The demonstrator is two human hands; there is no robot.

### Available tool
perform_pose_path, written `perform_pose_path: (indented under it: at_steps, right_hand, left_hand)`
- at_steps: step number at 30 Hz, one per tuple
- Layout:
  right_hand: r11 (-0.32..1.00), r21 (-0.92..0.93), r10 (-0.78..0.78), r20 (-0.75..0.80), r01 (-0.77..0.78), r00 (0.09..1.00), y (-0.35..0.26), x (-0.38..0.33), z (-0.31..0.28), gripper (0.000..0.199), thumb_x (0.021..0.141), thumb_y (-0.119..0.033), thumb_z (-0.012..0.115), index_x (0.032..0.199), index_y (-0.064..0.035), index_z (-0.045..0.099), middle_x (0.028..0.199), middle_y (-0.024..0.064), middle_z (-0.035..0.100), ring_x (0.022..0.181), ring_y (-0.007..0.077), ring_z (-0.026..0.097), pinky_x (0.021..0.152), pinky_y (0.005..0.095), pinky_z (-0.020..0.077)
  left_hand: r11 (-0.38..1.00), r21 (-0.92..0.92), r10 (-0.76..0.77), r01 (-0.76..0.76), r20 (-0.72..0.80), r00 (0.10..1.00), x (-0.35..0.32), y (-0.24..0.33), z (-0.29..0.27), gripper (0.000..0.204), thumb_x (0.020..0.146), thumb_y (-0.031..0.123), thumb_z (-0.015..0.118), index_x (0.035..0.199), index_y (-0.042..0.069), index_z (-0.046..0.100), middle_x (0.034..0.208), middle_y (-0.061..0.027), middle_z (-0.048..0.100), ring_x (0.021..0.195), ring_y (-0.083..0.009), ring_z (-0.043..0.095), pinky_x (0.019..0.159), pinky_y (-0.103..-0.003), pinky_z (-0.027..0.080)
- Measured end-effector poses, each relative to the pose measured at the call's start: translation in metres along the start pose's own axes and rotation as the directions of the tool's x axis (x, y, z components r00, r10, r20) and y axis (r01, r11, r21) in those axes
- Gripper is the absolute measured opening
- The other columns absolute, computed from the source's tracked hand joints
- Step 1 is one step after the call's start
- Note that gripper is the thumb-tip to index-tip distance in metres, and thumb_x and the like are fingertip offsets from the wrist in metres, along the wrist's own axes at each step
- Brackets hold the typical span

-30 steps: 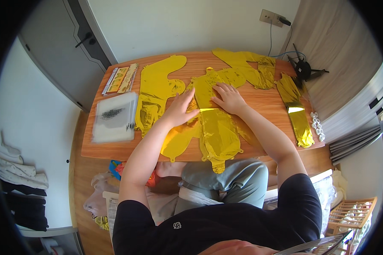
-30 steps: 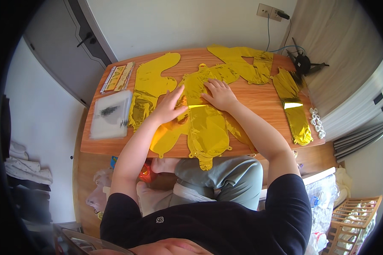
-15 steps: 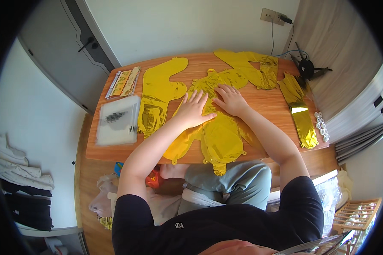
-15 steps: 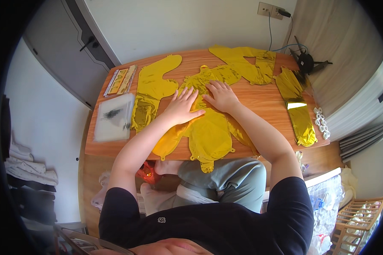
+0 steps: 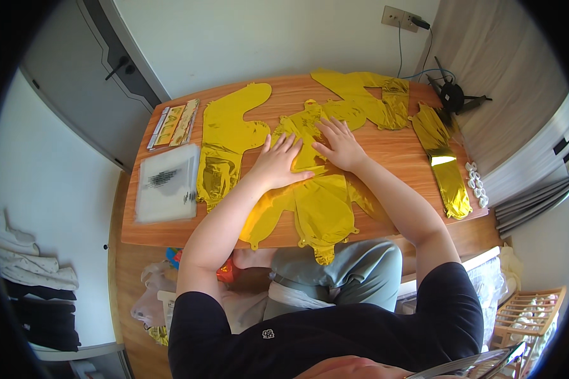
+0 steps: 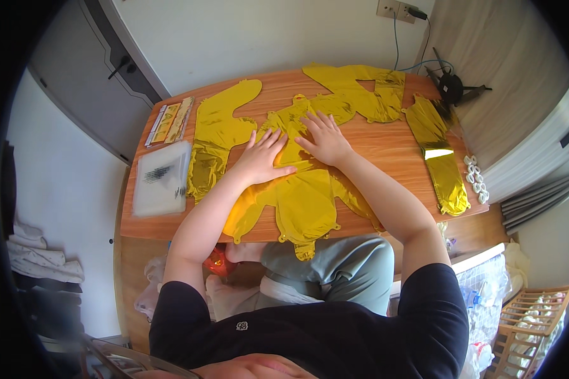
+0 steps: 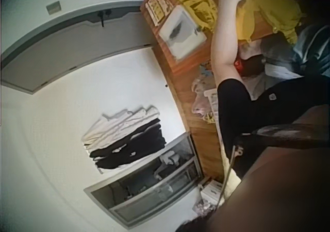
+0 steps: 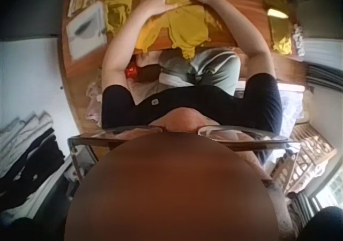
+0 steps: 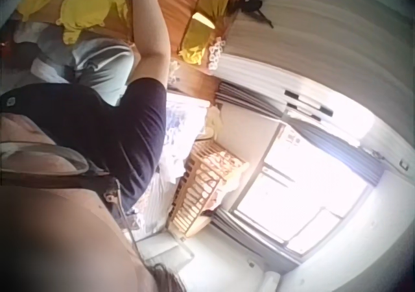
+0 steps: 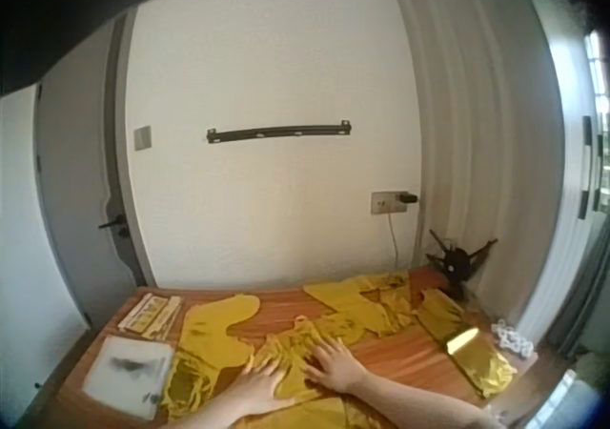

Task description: Folding gold foil balloons at a desk and organizing them.

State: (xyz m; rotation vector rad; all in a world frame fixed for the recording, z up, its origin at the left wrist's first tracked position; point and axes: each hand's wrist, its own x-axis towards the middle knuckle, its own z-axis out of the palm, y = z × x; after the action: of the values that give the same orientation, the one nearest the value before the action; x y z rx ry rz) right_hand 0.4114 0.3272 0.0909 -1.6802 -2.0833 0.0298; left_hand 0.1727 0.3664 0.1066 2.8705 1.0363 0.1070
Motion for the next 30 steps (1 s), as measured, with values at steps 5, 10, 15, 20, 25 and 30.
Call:
perform_pose_path:
  at_steps: [5,10,15,20,25,30]
  right_hand:
    - [0.999,0.036,0.001,0.017,-0.001,1.000,0.001,-0.001,-0.001,0.066,0.101,-0.053,0.053,0.149,-0.0086,0.046,0.157,0.0164,0.043,0.151,0.0378,0.028,0.125,0.0523,0.0200]
    - [1.000,0.026,-0.004,0.035,0.003,0.999,-0.002,-0.003,-0.002,0.068,0.100,-0.056,0.053,0.148,-0.0082,0.049,0.154,0.0156,0.046,0.150,0.0369,0.030,0.125,0.0522,0.0212]
    - [1.000,0.017,-0.006,0.067,0.004,0.998,0.000,-0.004,0.000,0.068,0.099,-0.056,0.053,0.147,-0.0072,0.050,0.154,0.0152,0.047,0.150,0.0370,0.032,0.124,0.0517,0.0226]
    - [1.000,-0.010,-0.028,0.038,0.028,0.999,0.000,-0.003,0.002,0.063,0.101,-0.050,0.055,0.144,-0.0048,0.052,0.151,0.0167,0.050,0.147,0.0380,0.035,0.122,0.0491,0.0273]
    - [1.000,-0.015,-0.020,0.040,0.020,0.999,-0.001,0.000,0.002,0.061,0.101,-0.049,0.054,0.144,-0.0056,0.053,0.151,0.0153,0.050,0.146,0.0382,0.036,0.121,0.0489,0.0286]
    - [1.000,-0.007,-0.026,0.030,0.026,0.999,0.003,-0.001,0.004,0.060,0.102,-0.049,0.054,0.143,-0.0052,0.053,0.151,0.0155,0.050,0.146,0.0395,0.036,0.121,0.0488,0.0288]
  left_hand:
    - [1.000,0.020,-0.020,0.020,0.020,1.000,-0.001,0.002,-0.001,0.107,0.088,0.080,0.052,0.160,0.005,0.028,0.167,-0.0203,0.025,0.157,-0.0342,0.018,0.127,-0.054,0.004]
    - [1.000,-0.010,-0.022,0.023,0.015,1.000,-0.002,-0.001,0.002,0.109,0.088,0.080,0.052,0.160,0.003,0.026,0.167,-0.0210,0.023,0.157,-0.0347,0.017,0.127,-0.054,0.003]
    - [0.996,-0.086,-0.015,0.014,-0.002,1.000,-0.002,-0.003,0.006,0.107,0.090,0.077,0.052,0.161,0.003,0.022,0.168,-0.0220,0.020,0.157,-0.0346,0.016,0.126,-0.055,0.002]
    - [0.966,-0.254,-0.086,0.052,-0.122,0.989,0.002,-0.012,0.003,0.094,0.097,0.066,0.051,0.162,0.004,0.022,0.168,-0.0210,0.019,0.157,-0.0346,0.015,0.126,-0.057,0.002]
    - [0.969,-0.248,-0.074,0.012,-0.239,0.968,0.006,-0.007,0.011,0.084,0.100,0.062,0.048,0.159,0.005,0.029,0.167,-0.0203,0.024,0.156,-0.0352,0.019,0.125,-0.058,0.009]
    - [0.999,-0.010,0.046,-0.047,-0.083,0.996,0.005,0.007,0.016,0.094,0.095,0.071,0.049,0.159,0.005,0.030,0.167,-0.0194,0.025,0.157,-0.0345,0.018,0.126,-0.054,0.013]
